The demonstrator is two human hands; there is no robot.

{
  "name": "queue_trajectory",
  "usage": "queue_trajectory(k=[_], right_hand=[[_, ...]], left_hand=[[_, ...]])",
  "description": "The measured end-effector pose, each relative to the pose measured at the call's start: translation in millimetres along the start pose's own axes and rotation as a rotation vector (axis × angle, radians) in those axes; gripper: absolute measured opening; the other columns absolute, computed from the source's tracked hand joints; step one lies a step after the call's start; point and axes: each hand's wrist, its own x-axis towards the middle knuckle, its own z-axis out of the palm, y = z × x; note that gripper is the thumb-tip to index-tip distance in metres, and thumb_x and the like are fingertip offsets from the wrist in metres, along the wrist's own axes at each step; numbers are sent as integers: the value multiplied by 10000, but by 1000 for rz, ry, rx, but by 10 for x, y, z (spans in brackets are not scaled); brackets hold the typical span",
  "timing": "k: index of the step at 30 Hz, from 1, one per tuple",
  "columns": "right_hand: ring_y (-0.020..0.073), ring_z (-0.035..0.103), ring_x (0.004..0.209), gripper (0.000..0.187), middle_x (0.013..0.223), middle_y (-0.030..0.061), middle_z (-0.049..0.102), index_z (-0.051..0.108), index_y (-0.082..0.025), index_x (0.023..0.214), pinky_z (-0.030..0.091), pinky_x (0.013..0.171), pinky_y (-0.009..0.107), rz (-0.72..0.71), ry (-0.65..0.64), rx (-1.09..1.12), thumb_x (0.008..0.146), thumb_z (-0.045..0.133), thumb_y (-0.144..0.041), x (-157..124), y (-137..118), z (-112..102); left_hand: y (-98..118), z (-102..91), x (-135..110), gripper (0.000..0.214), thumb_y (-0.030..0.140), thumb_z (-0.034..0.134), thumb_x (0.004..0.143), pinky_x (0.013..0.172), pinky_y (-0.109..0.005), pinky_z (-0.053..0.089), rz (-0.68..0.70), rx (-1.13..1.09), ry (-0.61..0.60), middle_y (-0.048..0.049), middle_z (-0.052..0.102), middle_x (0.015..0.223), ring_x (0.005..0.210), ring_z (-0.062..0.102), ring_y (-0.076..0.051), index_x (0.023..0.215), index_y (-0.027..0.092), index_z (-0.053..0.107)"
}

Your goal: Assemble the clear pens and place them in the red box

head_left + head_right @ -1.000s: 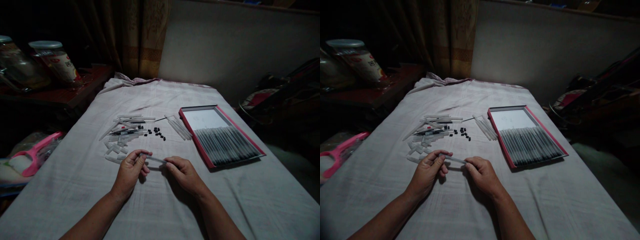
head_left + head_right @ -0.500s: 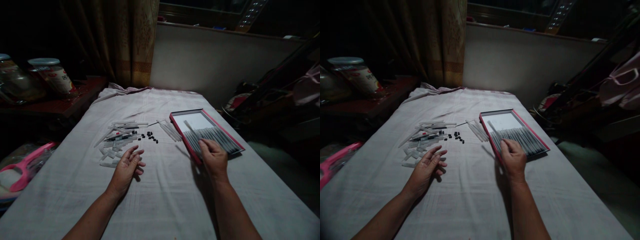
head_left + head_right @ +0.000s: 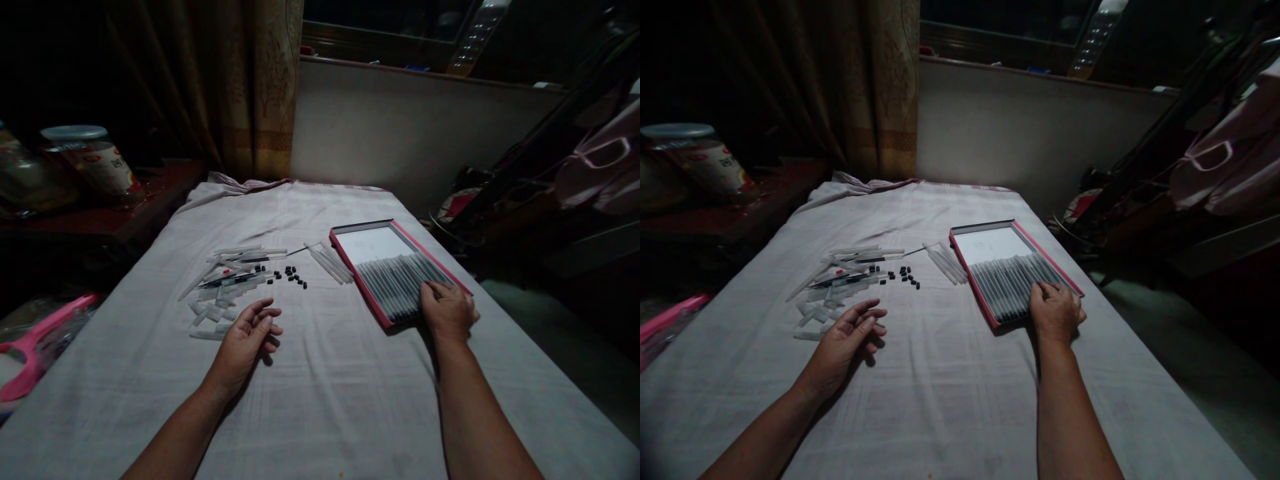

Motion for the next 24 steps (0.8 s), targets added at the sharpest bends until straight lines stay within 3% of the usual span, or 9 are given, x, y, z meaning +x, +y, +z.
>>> queue_trajectory(k=[10, 14, 18, 21, 24], right_hand=[[321, 542, 996, 310, 1069, 130, 684, 755, -196, 997, 364, 871, 527, -138, 70, 15, 822, 533, -324, -46, -45, -35], [318, 550, 1028, 277, 1062, 127, 692, 749, -193, 960, 378, 904, 509, -330, 70, 84, 836, 516, -277, -153, -338, -108], [280, 571, 1023, 276, 1052, 126, 703, 752, -178, 957, 428, 918, 426, -624, -72, 237, 874, 503, -263, -389, -850, -110], [253, 595, 1004, 275, 1062, 110, 710, 750, -182, 1004, 447, 919, 376, -802, -283, 300, 876, 509, -209, -591, -1302, -20], [253, 597, 1043, 284, 1122, 103, 708, 737, -178, 1074, 441, 949, 361, -894, -487, 270, 883, 527, -188, -733, -1743, 128]], left_hand=[[119, -42, -44, 573, 468, 781, 679, 371, -180, 461, -63, -47, -15, -64, 691, 988, 489, 599, -77, 1142, 185, 599], [213, -191, -11, 482, 524, 728, 718, 520, -246, 550, 96, 45, 78, -48, 703, 924, 650, 669, -146, 1054, 189, 642], [242, -442, 109, 334, 476, 584, 846, 846, -386, 555, 424, 515, 320, -73, 730, 1010, 961, 681, -251, 1033, 218, 681], [208, -613, 212, 336, 363, 493, 890, 1096, -470, 382, 667, 969, 381, -101, 682, 1229, 1219, 572, -294, 1129, 218, 679], [140, -710, 289, 407, 326, 464, 903, 1157, -532, 259, 606, 1257, 429, -129, 574, 1399, 1345, 459, -326, 1249, 191, 632]])
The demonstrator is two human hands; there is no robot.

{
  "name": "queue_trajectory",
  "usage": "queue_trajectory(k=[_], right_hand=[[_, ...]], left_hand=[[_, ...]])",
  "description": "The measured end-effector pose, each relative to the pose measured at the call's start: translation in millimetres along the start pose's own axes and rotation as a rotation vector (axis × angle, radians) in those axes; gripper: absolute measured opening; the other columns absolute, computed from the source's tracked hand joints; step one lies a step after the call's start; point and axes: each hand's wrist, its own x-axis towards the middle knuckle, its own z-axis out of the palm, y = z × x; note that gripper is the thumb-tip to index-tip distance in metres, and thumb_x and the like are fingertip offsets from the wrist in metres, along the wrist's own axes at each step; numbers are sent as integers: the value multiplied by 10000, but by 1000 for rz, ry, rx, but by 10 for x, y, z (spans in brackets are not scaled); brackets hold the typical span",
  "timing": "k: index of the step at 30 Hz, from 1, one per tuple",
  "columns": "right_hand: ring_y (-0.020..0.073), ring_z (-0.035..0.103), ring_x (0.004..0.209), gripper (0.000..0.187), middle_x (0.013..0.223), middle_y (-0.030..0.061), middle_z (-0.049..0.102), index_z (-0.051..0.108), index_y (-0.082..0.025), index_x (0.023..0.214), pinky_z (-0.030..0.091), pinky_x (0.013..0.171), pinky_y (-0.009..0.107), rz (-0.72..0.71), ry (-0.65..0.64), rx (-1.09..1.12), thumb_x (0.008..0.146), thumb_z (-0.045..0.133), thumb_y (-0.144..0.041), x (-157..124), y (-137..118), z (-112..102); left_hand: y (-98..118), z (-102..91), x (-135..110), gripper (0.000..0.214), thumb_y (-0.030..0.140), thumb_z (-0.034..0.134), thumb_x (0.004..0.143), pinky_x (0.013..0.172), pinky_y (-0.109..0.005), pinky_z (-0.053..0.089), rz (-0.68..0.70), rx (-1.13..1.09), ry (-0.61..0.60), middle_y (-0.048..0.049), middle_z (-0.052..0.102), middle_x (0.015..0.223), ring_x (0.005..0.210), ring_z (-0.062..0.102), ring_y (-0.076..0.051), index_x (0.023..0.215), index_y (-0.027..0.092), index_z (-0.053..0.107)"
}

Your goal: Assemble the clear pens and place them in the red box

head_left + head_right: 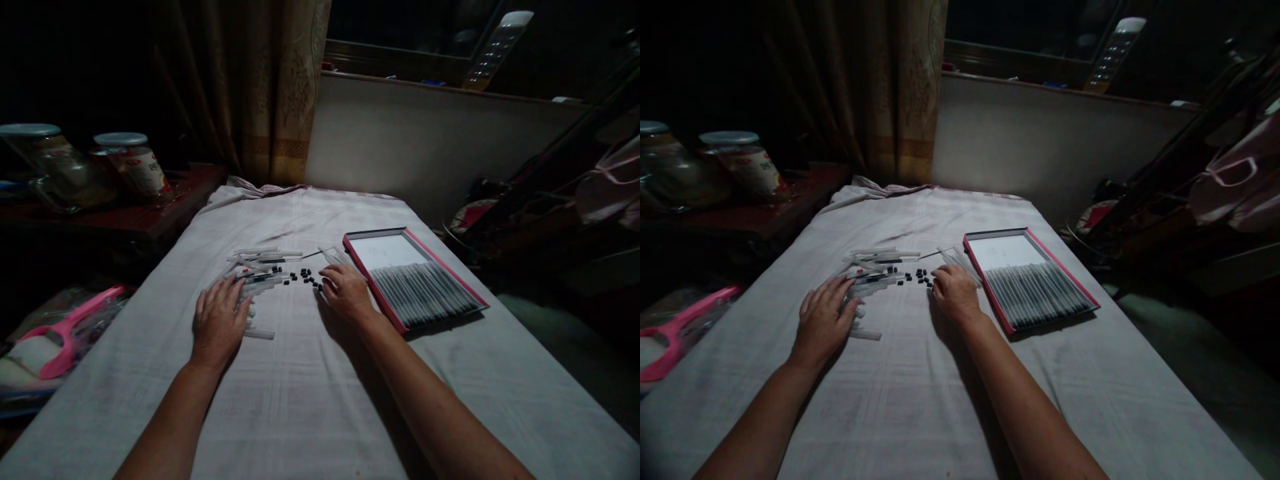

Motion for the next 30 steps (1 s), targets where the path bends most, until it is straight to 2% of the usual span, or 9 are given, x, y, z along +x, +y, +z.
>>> queue_trajectory(k=[3, 6, 11, 15, 17, 20, 23, 30], right_hand=[[253, 589, 1084, 320, 1187, 103, 692, 707, -182, 1160, 436, 959, 356, -16, -160, -11, 921, 494, -196, 327, -183, 176], [258, 575, 1124, 336, 1244, 110, 670, 684, -177, 1203, 422, 987, 364, -18, -201, -20, 938, 483, -226, 615, -256, 298], [262, 525, 1231, 446, 1375, 121, 586, 543, -169, 1377, 407, 1016, 371, -24, -236, -26, 960, 471, -311, 994, -303, 437], [252, 497, 1274, 475, 1418, 99, 555, 494, -194, 1415, 408, 1015, 371, -61, -283, -14, 984, 427, -382, 1238, -456, 580], [243, 481, 1292, 476, 1436, 82, 541, 492, -216, 1416, 410, 1011, 366, -90, -307, -4, 987, 416, -407, 1307, -569, 659], [254, 517, 1246, 441, 1381, 86, 584, 565, -232, 1350, 419, 987, 375, -123, -337, 4, 970, 447, -422, 1309, -711, 742], [255, 574, 1153, 368, 1259, 97, 652, 660, -233, 1234, 430, 949, 365, -148, -352, 8, 955, 472, -383, 1205, -766, 746], [230, 618, 1065, 337, 1164, 101, 690, 703, -218, 1174, 435, 907, 315, -222, -365, 22, 947, 493, -353, 784, -765, 545]], left_hand=[[-61, 69, -7, 434, 331, 440, 922, 1135, -544, 284, -44, 99, -104, -129, 548, 1427, 1350, 453, -331, 1300, 191, 601], [-94, 117, -14, 426, 347, 429, 935, 1132, -516, 303, -36, 95, -127, -107, 565, 1414, 1355, 446, -314, 1300, 213, 603], [-103, 158, -10, 397, 343, 434, 929, 1134, -482, 312, -16, 51, -90, -101, 598, 1375, 1336, 464, -315, 1238, 210, 645], [-108, 139, 10, 418, 352, 410, 938, 1133, -471, 319, 0, 37, -4, -133, 593, 1370, 1307, 494, -306, 1246, 180, 634], [-133, 117, 28, 433, 353, 401, 943, 1140, -487, 304, -35, 58, 50, -146, 563, 1401, 1335, 463, -313, 1280, 175, 607], [-193, 97, 60, 465, 368, 413, 944, 1149, -532, 264, -150, 83, 97, -165, 499, 1459, 1387, 395, -333, 1344, 172, 544], [-243, 111, 84, 513, 389, 412, 942, 1144, -569, 250, -237, 51, 71, -199, 482, 1465, 1388, 388, -353, 1379, 136, 503], [-262, 159, 202, 525, 419, 396, 945, 1134, -608, 227, -304, 14, 0, -180, 529, 1431, 1370, 417, -339, 1399, 170, 482]])
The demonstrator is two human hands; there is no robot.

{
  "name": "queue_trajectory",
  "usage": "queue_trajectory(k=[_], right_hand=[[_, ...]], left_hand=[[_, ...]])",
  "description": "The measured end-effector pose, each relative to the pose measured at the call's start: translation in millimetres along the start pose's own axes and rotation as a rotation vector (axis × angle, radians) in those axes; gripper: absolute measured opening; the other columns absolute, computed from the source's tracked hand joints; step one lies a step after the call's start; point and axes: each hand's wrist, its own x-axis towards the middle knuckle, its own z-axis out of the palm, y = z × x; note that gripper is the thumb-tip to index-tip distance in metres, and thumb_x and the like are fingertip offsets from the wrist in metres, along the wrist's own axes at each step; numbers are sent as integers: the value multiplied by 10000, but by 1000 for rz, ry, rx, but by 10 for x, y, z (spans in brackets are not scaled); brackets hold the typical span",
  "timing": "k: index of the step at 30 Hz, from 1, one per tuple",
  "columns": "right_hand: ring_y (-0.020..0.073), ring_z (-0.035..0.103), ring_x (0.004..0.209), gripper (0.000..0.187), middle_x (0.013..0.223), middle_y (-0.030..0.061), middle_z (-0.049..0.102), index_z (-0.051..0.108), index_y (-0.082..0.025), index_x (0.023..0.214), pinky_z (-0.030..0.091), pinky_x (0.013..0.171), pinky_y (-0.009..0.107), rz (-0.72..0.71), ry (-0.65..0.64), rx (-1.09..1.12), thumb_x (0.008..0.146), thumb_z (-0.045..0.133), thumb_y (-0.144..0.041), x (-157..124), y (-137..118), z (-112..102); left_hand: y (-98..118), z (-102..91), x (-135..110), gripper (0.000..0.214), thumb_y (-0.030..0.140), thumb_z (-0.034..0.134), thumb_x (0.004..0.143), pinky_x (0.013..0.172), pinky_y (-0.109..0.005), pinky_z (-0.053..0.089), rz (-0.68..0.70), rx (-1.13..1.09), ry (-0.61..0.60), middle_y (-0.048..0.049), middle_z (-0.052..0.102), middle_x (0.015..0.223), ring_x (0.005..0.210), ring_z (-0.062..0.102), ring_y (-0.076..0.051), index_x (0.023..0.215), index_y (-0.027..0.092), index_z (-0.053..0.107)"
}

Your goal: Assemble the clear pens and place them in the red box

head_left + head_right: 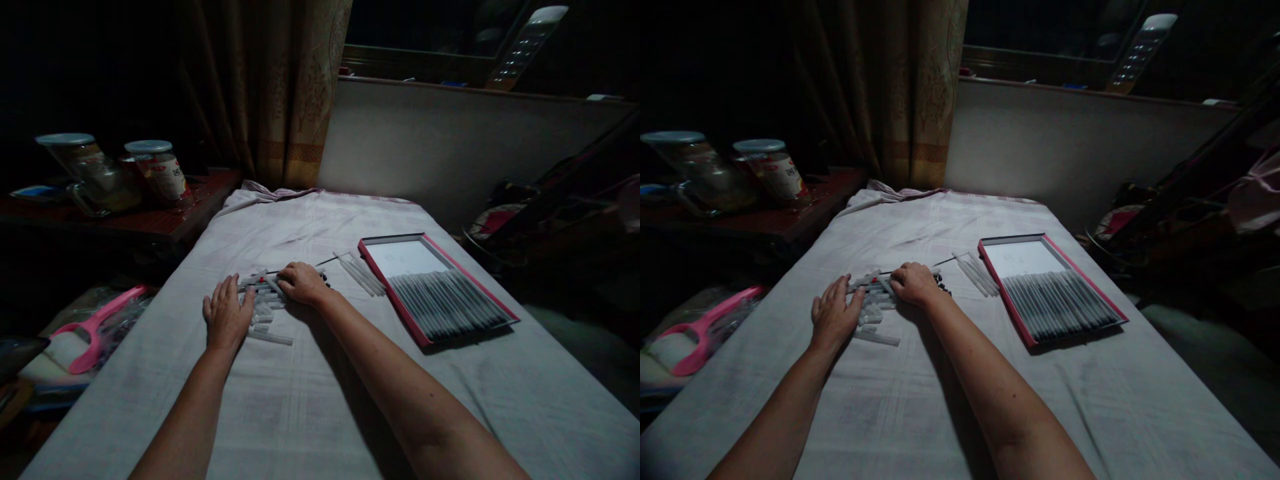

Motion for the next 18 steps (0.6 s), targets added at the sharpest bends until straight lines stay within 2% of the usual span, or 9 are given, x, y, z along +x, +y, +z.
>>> queue_trajectory(k=[3, 6, 8, 10, 12, 15, 18], right_hand=[[223, 630, 1044, 323, 1137, 91, 705, 714, -220, 1153, 439, 897, 304, -47, -1, 12, 939, 516, -360, -221, -46, -51], [206, 640, 1028, 335, 1129, 86, 713, 707, -212, 1170, 445, 901, 292, -47, 56, 83, 956, 500, -367, -407, 45, -144], [193, 622, 1082, 330, 1182, 85, 695, 696, -207, 1186, 428, 952, 279, 108, 155, 92, 964, 491, -338, -495, 219, -219], [205, 569, 1177, 342, 1274, 95, 646, 667, -200, 1229, 394, 1014, 288, 365, 244, 9, 957, 494, -313, -553, 451, -281], [280, 527, 1228, 405, 1333, 180, 584, 609, -128, 1297, 386, 1028, 374, 516, 269, -42, 938, 500, -280, -592, 675, -308], [341, 562, 1153, 423, 1234, 238, 607, 608, -83, 1269, 419, 959, 436, 622, 242, -73, 903, 540, -286, -627, 860, -278], [349, 571, 1119, 401, 1206, 225, 616, 615, -112, 1249, 437, 907, 445, 659, 227, -84, 895, 548, -289, -643, 840, -203]], left_hand=[[34, -8, 105, 510, 429, 392, 940, 1134, -623, 205, 41, 26, -95, -173, 577, 1384, 1366, 427, -343, 1362, 175, 528], [59, -12, 153, 468, 411, 395, 934, 1136, -606, 220, 168, 26, -228, -147, 596, 1369, 1347, 457, -324, 1298, 191, 589], [72, -10, 143, 454, 413, 404, 925, 1129, -577, 266, 289, -6, -285, -128, 609, 1357, 1321, 487, -309, 1264, 198, 616], [90, -10, 133, 460, 425, 406, 919, 1113, -503, 338, 388, -43, -312, -115, 637, 1321, 1270, 537, -280, 1250, 195, 628], [121, -13, 166, 481, 433, 388, 925, 1082, -415, 400, 440, -57, -308, -110, 655, 1292, 1223, 576, -245, 1262, 181, 621], [183, -1, 326, 505, 424, 364, 933, 1099, -383, 384, 455, -37, -277, -122, 616, 1347, 1266, 543, -238, 1289, 153, 599], [246, 57, 528, 530, 416, 432, 894, 1125, -490, 324, 433, 5, -275, -192, 554, 1400, 1331, 473, -324, 1283, 94, 594]])
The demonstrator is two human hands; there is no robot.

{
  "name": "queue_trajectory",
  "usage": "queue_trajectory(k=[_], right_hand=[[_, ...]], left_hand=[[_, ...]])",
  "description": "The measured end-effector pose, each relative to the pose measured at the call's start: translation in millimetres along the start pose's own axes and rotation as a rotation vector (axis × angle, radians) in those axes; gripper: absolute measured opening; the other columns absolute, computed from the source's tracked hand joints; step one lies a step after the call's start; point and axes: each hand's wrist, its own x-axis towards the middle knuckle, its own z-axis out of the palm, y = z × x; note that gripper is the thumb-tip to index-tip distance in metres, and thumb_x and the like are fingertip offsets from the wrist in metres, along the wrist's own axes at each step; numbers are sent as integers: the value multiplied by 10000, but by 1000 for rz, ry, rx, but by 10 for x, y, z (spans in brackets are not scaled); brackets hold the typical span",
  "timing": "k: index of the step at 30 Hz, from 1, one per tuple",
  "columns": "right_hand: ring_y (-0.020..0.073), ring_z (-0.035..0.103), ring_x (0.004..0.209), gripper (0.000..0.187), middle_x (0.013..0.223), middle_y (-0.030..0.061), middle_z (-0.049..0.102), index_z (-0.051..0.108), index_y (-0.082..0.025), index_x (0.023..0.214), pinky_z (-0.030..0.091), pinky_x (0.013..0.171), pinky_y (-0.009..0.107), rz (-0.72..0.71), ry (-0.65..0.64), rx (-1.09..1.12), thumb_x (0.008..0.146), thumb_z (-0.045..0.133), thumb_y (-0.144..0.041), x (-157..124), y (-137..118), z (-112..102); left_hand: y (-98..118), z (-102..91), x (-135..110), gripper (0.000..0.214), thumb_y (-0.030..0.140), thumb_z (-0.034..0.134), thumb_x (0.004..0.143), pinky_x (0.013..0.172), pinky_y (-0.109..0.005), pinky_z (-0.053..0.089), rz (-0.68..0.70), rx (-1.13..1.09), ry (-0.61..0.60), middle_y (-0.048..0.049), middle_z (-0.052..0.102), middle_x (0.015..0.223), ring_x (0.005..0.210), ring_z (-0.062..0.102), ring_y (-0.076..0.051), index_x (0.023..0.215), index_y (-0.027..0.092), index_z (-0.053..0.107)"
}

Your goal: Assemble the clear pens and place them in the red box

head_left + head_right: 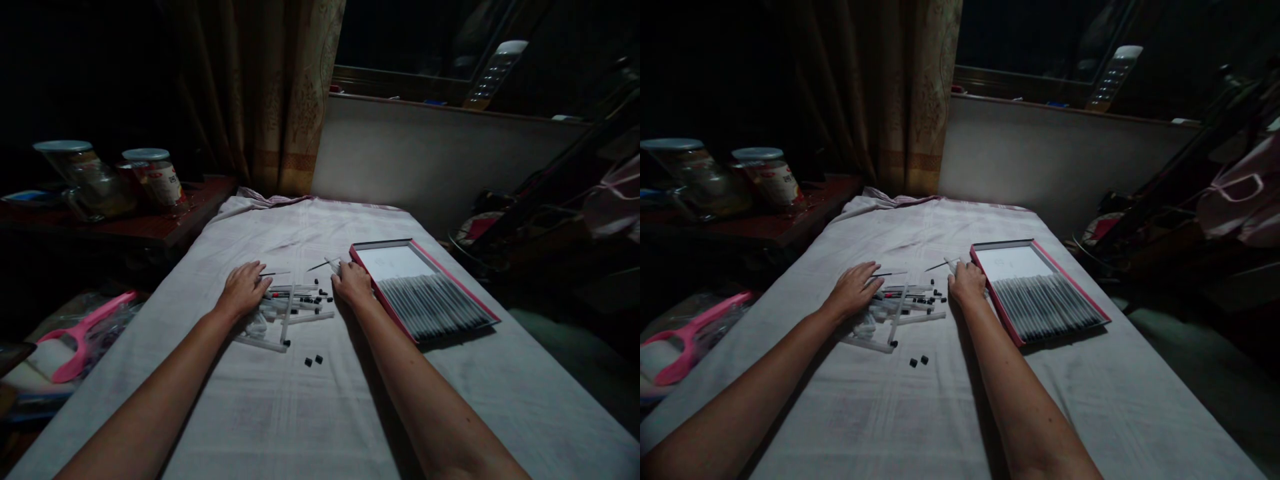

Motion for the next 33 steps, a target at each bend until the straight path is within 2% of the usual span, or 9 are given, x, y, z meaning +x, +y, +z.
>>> queue_trajectory(k=[5, 12, 15, 17, 20, 24, 27, 30, 33], right_hand=[[297, 533, 1171, 373, 1291, 150, 604, 626, -195, 1252, 417, 942, 394, -70, 14, 30, 890, 538, -224, -147, -99, 66], [239, 606, 1061, 258, 1137, 89, 703, 731, -216, 1078, 422, 934, 341, -272, 34, 147, 902, 547, -255, -232, -63, 71], [247, 615, 1052, 254, 1120, 91, 714, 742, -210, 1054, 429, 934, 356, -299, 105, 194, 880, 557, -215, -210, -18, 91], [245, 624, 1034, 255, 1101, 89, 721, 746, -207, 1038, 441, 922, 353, -275, 125, 207, 858, 566, -183, -191, 15, 118], [242, 634, 1008, 256, 1084, 94, 724, 749, -201, 1015, 456, 903, 350, -237, 140, 211, 846, 562, -157, -181, 56, 160], [238, 638, 1000, 237, 1078, 87, 726, 745, -207, 1001, 462, 901, 352, -240, 176, 237, 875, 544, -199, -224, 95, 189], [238, 645, 961, 226, 1036, 83, 734, 746, -209, 969, 470, 890, 356, -258, 239, 273, 874, 541, -209, -294, 145, 192], [239, 645, 946, 229, 1015, 86, 734, 742, -207, 959, 470, 881, 363, -282, 314, 302, 864, 534, -191, -409, 225, 179], [236, 641, 937, 225, 986, 87, 730, 738, -204, 946, 461, 872, 367, -327, 356, 310, 856, 533, -183, -564, 299, 150]], left_hand=[[20, 52, 128, 465, 423, 448, 889, 1039, -485, 415, 29, 9, -85, -162, 662, 1254, 1196, 583, -320, 1206, 145, 644], [124, -79, -218, 445, 455, 378, 956, 930, -354, 496, 173, -101, -123, -86, 711, 1148, 1055, 647, -226, 1198, 205, 655], [244, -142, -510, 453, 496, 476, 930, 1047, -478, 401, 393, -90, 20, -111, 652, 1262, 1200, 565, -279, 1266, 222, 610], [372, -153, -704, 478, 530, 550, 900, 1115, -525, 309, 634, -106, -98, -91, 597, 1356, 1297, 493, -293, 1310, 286, 575], [559, -103, -883, 482, 584, 623, 839, 1159, -569, 209, 806, -104, -261, -69, 583, 1381, 1346, 448, -317, 1244, 323, 611], [657, 78, -835, 127, 318, 573, 928, 1167, -569, 183, 833, -72, -198, -24, 659, 1263, 1322, 487, -284, 958, 277, 689], [663, 186, -734, 201, 215, 497, 958, 1162, -557, 201, 784, -60, -56, -15, 712, 1156, 1254, 550, -261, 862, 225, 673], [710, 179, -748, 208, 217, 467, 970, 1161, -557, 204, 705, -76, 27, -42, 720, 1141, 1239, 556, -260, 941, 210, 673], [805, 143, -870, 226, 319, 531, 949, 1174, -529, 195, 798, -147, -78, -39, 686, 1228, 1289, 515, -254, 1133, 252, 643]])
